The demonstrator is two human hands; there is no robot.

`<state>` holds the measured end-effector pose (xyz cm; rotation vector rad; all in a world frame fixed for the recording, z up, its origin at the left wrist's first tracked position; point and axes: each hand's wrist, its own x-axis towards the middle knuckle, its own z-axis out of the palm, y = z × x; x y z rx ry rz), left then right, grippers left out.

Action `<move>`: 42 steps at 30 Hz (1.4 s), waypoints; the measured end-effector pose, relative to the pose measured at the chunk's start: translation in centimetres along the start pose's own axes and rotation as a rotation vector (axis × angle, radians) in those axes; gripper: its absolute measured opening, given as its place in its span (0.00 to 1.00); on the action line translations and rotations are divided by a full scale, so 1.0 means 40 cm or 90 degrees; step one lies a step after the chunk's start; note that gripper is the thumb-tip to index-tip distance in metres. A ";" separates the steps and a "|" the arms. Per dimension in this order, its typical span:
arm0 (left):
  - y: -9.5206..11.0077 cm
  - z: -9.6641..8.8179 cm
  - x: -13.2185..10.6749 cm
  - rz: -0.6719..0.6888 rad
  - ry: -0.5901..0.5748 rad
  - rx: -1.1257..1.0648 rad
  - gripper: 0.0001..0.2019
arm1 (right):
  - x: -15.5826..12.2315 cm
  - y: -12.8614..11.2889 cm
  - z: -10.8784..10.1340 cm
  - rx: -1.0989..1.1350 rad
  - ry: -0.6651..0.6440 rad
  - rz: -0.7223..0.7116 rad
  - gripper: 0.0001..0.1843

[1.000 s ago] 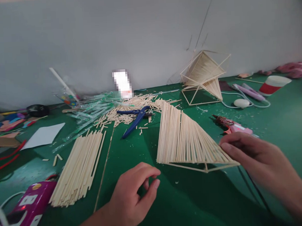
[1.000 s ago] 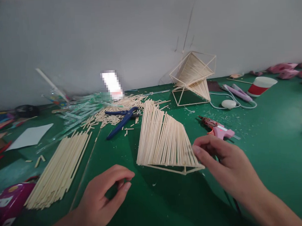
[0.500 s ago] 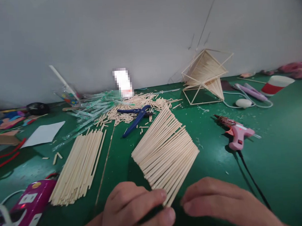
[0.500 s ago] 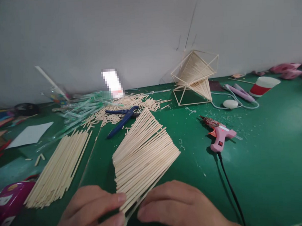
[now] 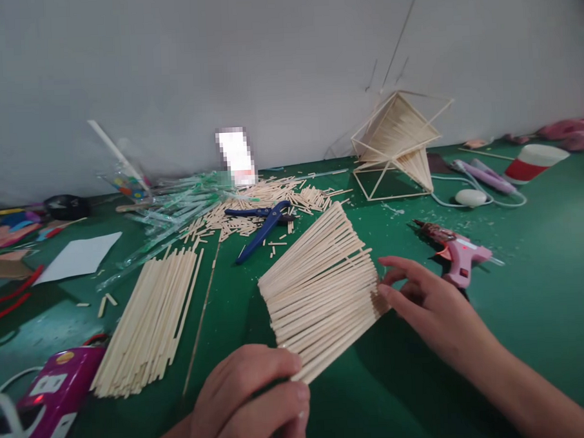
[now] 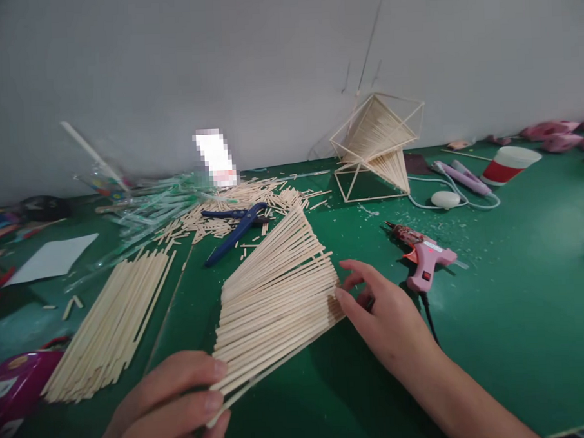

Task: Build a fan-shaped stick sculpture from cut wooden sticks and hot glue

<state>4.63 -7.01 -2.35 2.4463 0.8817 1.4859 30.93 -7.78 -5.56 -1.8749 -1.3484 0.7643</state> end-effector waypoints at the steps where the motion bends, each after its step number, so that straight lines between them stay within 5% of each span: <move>1: -0.008 0.001 -0.001 0.004 -0.003 -0.012 0.15 | -0.005 0.002 -0.002 0.006 0.001 0.010 0.23; 4: -0.045 -0.011 -0.010 0.028 -0.074 -0.056 0.19 | -0.015 0.006 -0.006 0.003 0.008 0.022 0.23; 7: -0.084 -0.024 -0.018 -0.005 0.004 -0.144 0.14 | -0.022 0.001 -0.006 -0.046 0.054 -0.010 0.22; 12: -0.122 -0.004 0.004 -0.364 0.017 -0.218 0.13 | -0.034 -0.013 -0.002 -0.119 0.178 -0.131 0.19; 15: -0.129 0.013 0.017 -0.573 -0.081 -0.225 0.18 | -0.038 -0.012 0.001 -0.157 0.194 -0.178 0.18; 17: -0.127 0.016 0.019 -0.623 -0.145 -0.243 0.22 | -0.038 -0.009 0.003 -0.171 0.196 -0.188 0.17; 25: -0.114 0.003 0.025 -0.555 -0.228 -0.277 0.26 | -0.035 -0.011 0.006 -0.174 0.190 -0.169 0.18; 42: -0.117 0.001 0.027 -0.556 -0.242 -0.291 0.24 | -0.031 -0.007 0.008 -0.122 0.174 -0.175 0.16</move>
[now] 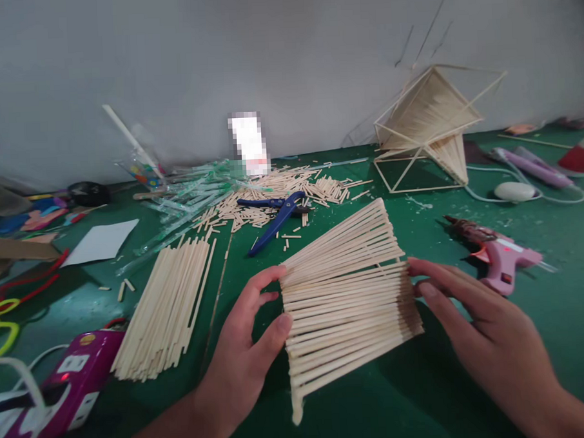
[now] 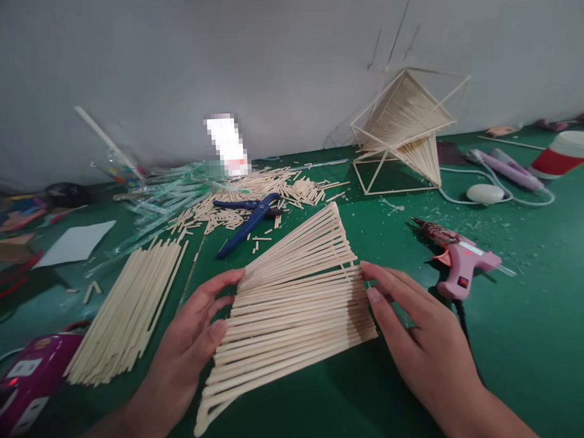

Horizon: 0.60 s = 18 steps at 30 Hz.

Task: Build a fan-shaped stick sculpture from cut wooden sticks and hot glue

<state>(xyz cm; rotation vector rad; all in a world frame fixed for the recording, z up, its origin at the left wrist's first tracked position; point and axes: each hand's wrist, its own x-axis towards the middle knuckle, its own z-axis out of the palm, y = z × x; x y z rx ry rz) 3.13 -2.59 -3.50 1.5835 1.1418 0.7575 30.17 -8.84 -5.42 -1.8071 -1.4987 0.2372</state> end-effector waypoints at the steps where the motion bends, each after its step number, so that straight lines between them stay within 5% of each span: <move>1: 0.000 0.000 0.000 -0.004 0.001 0.005 0.24 | 0.000 0.001 0.001 -0.001 0.004 -0.007 0.16; 7: 0.001 -0.008 0.004 0.065 0.010 0.079 0.21 | -0.002 0.003 0.004 -0.014 0.001 -0.009 0.16; 12: 0.007 -0.045 0.022 0.197 0.127 0.268 0.10 | -0.004 -0.001 -0.001 -0.018 -0.010 0.025 0.18; 18: 0.017 -0.055 0.040 0.206 0.091 0.397 0.04 | 0.027 -0.005 -0.011 0.075 -0.014 0.195 0.20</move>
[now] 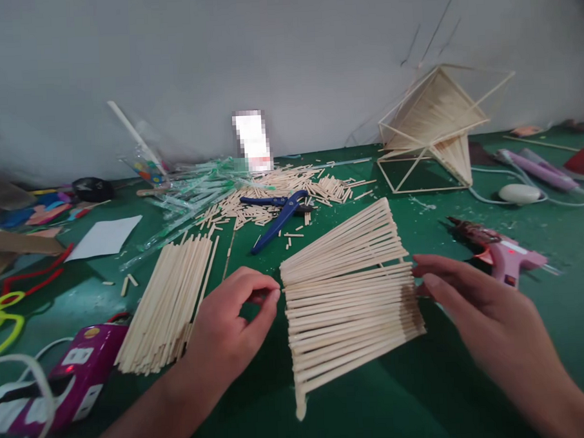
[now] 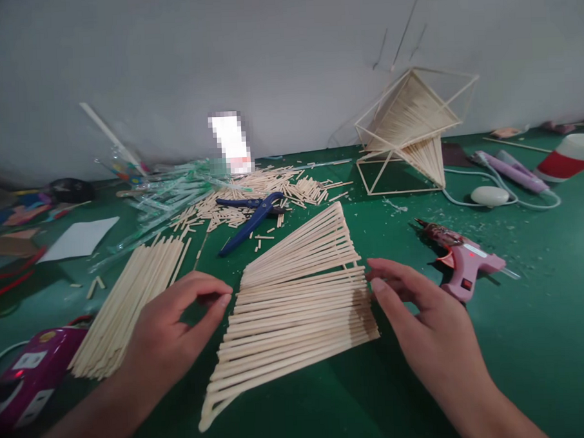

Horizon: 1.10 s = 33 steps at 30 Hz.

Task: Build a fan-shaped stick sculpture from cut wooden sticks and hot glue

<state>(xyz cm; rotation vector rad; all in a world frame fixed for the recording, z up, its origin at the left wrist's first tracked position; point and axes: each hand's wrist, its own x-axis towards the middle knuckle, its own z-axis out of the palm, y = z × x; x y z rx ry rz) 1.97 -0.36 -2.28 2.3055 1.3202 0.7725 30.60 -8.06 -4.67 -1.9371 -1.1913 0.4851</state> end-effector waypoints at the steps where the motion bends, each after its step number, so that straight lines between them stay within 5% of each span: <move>1: 0.002 0.002 0.001 0.003 -0.005 -0.002 0.05 | 0.008 -0.001 -0.001 0.031 -0.010 0.035 0.20; 11: -0.001 0.004 0.000 0.004 -0.033 -0.013 0.05 | 0.050 -0.004 0.015 0.199 -0.071 0.114 0.17; 33: 0.000 -0.005 -0.005 0.063 -0.031 0.033 0.07 | 0.049 -0.014 0.030 0.152 -0.034 0.080 0.13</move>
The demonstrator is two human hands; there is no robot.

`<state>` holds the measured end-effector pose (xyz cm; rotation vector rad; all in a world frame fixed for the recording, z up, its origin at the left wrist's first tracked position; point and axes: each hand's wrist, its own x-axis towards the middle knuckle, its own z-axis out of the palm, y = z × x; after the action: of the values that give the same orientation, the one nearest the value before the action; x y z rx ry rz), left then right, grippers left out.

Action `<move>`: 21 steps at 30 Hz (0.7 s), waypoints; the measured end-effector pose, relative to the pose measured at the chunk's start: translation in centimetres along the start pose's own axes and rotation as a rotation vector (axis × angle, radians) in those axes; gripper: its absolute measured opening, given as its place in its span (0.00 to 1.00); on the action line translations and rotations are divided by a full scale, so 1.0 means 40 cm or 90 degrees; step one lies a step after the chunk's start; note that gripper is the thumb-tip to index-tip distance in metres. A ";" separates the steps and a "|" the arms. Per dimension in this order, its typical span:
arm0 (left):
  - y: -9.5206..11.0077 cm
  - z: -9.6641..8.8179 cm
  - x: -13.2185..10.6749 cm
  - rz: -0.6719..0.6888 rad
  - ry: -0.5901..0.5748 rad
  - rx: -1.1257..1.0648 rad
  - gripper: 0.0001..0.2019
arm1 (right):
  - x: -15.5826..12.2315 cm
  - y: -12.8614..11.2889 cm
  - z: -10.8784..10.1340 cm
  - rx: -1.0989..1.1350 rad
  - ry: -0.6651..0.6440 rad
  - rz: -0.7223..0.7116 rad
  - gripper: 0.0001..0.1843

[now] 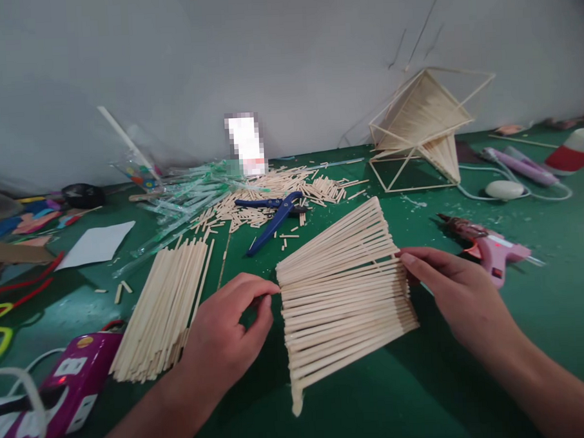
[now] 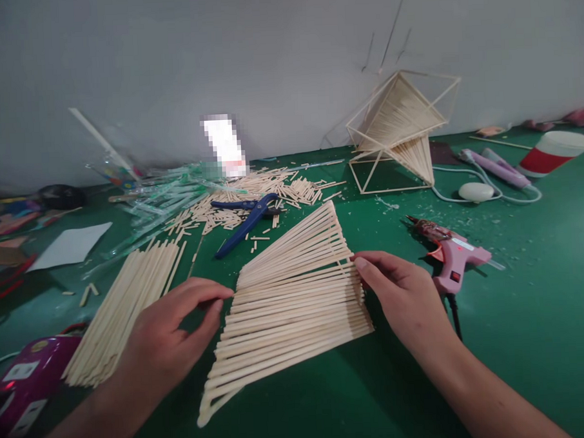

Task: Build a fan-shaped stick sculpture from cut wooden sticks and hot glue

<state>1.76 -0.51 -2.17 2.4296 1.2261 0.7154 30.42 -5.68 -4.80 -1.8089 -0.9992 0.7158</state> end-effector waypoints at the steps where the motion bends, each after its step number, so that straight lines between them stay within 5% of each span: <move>1: -0.001 0.000 -0.001 0.002 0.001 0.005 0.08 | 0.000 0.001 0.000 0.000 0.001 0.001 0.14; 21: -0.012 0.011 -0.009 0.013 0.017 0.001 0.08 | -0.001 0.015 0.007 0.058 -0.009 0.002 0.15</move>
<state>1.50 -0.55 -2.88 2.4449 1.2147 0.7540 30.39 -5.75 -5.46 -1.7294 -0.9573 0.7646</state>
